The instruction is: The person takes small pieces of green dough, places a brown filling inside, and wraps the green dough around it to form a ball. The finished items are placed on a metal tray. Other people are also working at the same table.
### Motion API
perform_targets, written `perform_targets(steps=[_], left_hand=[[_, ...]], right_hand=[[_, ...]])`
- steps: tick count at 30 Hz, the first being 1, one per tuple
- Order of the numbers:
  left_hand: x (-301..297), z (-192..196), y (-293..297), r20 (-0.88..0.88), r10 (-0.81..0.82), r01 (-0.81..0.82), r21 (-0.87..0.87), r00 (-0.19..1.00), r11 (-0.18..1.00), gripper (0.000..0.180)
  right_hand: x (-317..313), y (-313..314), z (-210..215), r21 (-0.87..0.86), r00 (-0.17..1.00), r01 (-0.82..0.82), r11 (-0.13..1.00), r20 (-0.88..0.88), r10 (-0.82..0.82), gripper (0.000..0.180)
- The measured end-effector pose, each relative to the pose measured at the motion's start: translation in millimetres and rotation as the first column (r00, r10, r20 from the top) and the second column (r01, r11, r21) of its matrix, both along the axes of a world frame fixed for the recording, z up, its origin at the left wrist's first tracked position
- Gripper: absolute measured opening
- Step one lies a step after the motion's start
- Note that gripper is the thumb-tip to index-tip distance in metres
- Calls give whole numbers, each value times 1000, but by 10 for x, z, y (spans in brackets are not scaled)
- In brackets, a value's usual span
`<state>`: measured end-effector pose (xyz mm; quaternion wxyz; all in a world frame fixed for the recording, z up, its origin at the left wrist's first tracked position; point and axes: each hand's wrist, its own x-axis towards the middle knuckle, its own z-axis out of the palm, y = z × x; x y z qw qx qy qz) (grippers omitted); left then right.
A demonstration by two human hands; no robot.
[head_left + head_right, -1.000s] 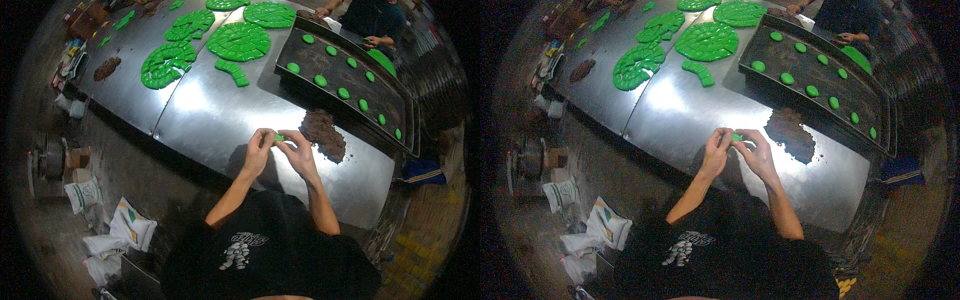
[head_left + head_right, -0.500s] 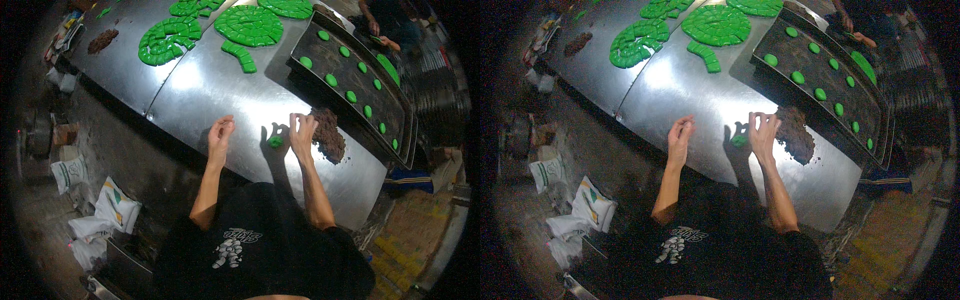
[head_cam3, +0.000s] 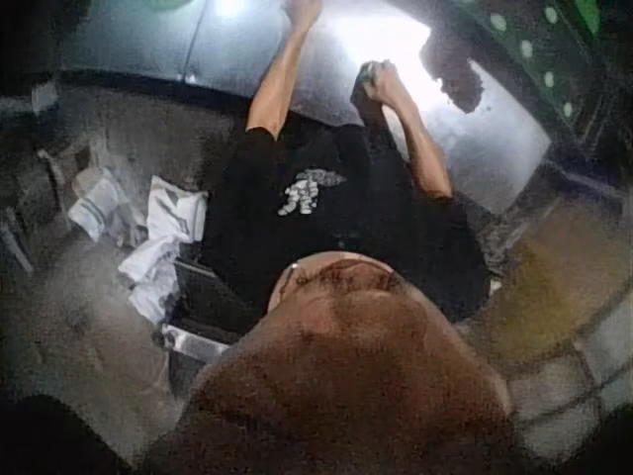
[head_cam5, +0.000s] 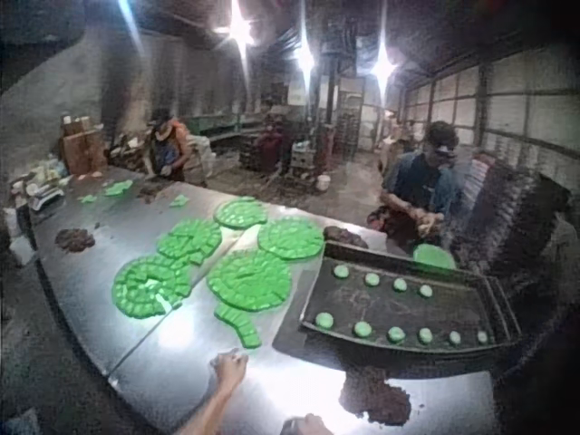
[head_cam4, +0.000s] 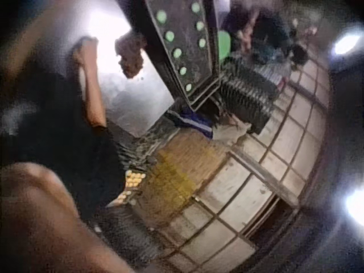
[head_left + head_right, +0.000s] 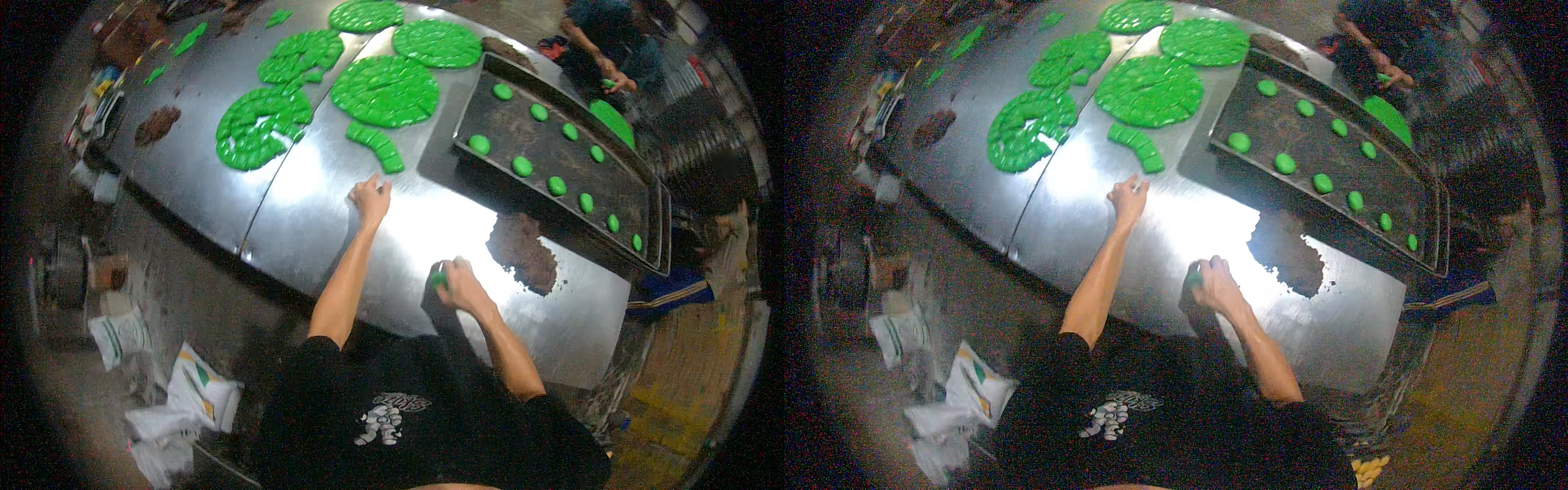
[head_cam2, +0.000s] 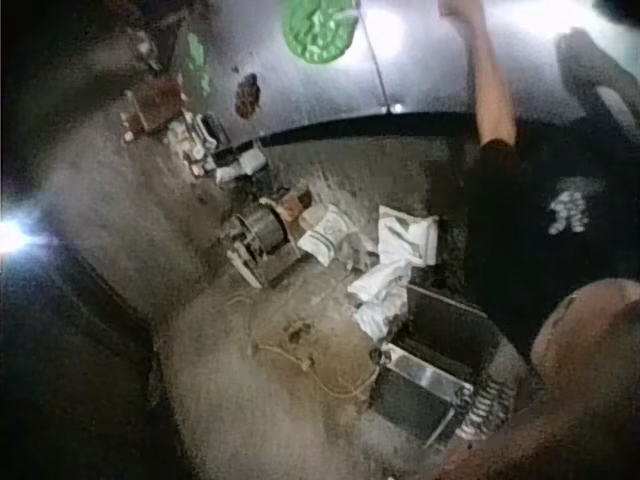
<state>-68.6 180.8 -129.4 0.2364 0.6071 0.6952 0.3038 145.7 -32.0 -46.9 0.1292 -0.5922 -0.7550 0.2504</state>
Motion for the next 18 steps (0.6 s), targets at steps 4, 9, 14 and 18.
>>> perform_targets(steps=[4,9,14,18], left_hand=[[580,300,273,-25,240,-241,-147,970,959,43],[774,87,389,196,173,-201,136,965,970,35],[703,103,32,471,-60,-64,243,880,968,30],[605,465,-495,752,-87,75,50,653,996,39]], right_hand=[[458,31,281,-257,990,25,966,-128,-60,36],[830,823,1006,62,858,348,935,-423,-291,31],[1231,2211,1157,281,858,469,837,-370,-357,34],[1628,3097,579,667,944,310,677,-134,-300,35]])
